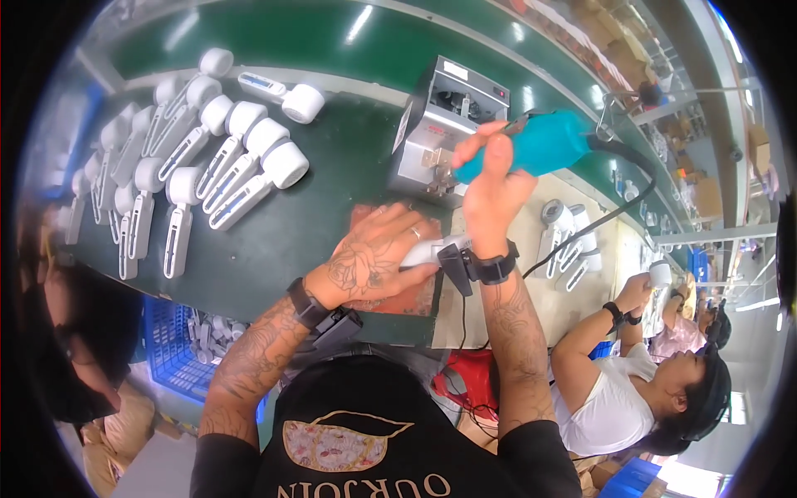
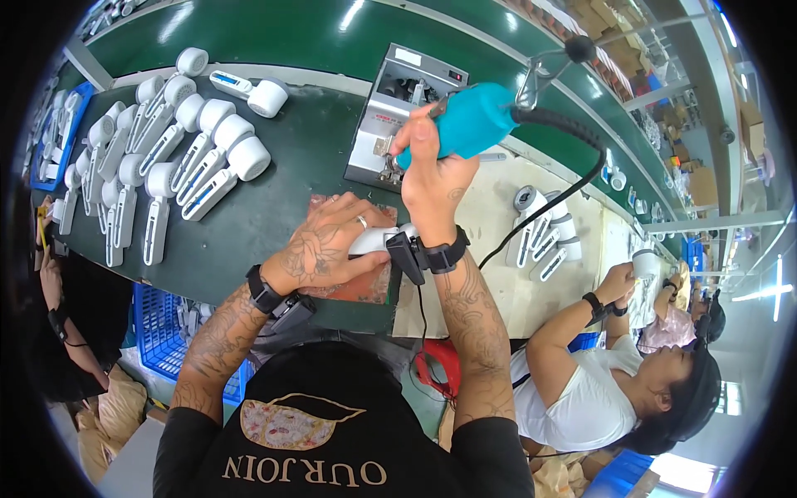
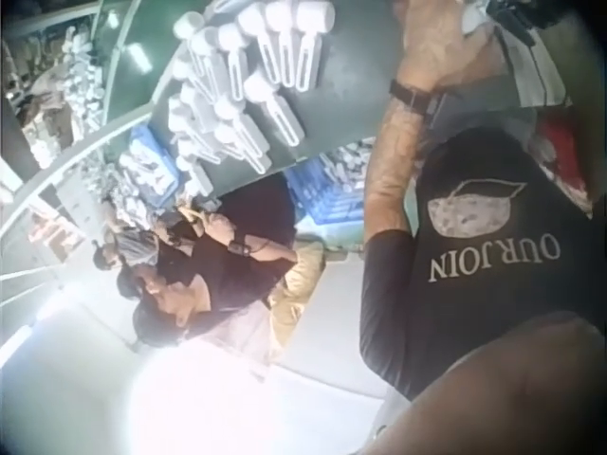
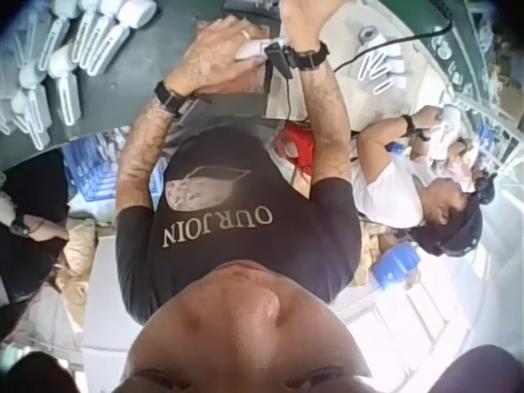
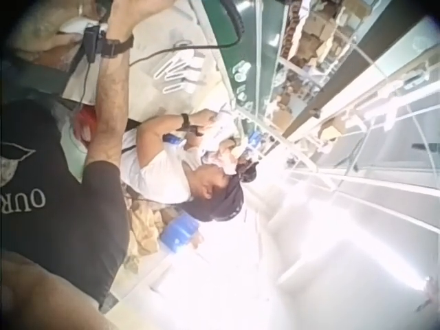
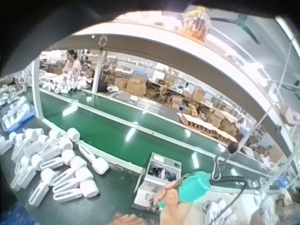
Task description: The person picks up a white fan, places it on a red pad, and uses a teal power screwdriver to drive a screw into the handle. They then set the fan aside and repeat the process with another one.
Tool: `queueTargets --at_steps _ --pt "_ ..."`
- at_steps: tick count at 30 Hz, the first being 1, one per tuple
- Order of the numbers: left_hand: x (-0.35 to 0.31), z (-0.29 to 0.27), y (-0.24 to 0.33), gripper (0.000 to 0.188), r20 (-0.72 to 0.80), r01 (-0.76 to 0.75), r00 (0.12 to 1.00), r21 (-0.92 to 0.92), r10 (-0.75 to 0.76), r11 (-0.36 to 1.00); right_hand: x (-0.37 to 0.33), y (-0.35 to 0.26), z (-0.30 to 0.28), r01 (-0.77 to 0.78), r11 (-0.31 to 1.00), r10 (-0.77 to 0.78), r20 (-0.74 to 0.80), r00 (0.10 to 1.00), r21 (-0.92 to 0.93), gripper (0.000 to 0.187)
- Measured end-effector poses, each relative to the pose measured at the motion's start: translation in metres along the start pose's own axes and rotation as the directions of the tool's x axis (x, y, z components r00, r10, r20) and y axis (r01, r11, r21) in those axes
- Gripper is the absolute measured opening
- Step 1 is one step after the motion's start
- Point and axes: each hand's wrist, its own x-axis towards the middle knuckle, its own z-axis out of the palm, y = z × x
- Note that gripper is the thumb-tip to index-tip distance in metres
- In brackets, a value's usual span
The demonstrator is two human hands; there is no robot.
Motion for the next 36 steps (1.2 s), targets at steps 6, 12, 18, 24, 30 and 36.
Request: queueTargets --at_steps 6,12,18,24,30,36 --pt "-0.002 0.004 -0.003 0.039 -0.033 -0.009 0.999 -0.008 0.009 1.000 -0.008 -0.001 -0.001 -0.099 0.994 0.097 0.043 0.994 0.042 0.031" --pt "0.000 0.003 -0.004 0.038 -0.020 0.013 1.000 0.011 -0.012 1.000 -0.046 -0.055 -0.025 -0.216 0.970 0.214 0.027 0.976 0.109 0.050" --pt "-0.001 0.002 -0.002 0.035 -0.001 0.032 1.000 0.009 -0.032 0.999 -0.075 -0.060 -0.037 -0.267 0.955 0.259 0.075 0.963 0.128 0.063" --pt "-0.001 0.006 -0.005 0.038 0.031 0.042 0.999 -0.027 -0.041 0.999 -0.079 -0.062 -0.039 -0.269 0.955 0.261 0.073 0.963 0.126 0.063" --pt "0.001 0.002 -0.003 0.036 0.045 0.044 0.998 -0.015 -0.044 0.999 -0.082 -0.062 -0.043 -0.259 0.963 0.255 0.058 0.965 0.076 0.068" --pt "0.004 0.008 -0.001 0.031 -0.008 0.026 1.000 0.047 -0.026 0.999 -0.038 -0.061 -0.048 -0.021 0.976 0.048 -0.121 0.991 0.218 0.071"
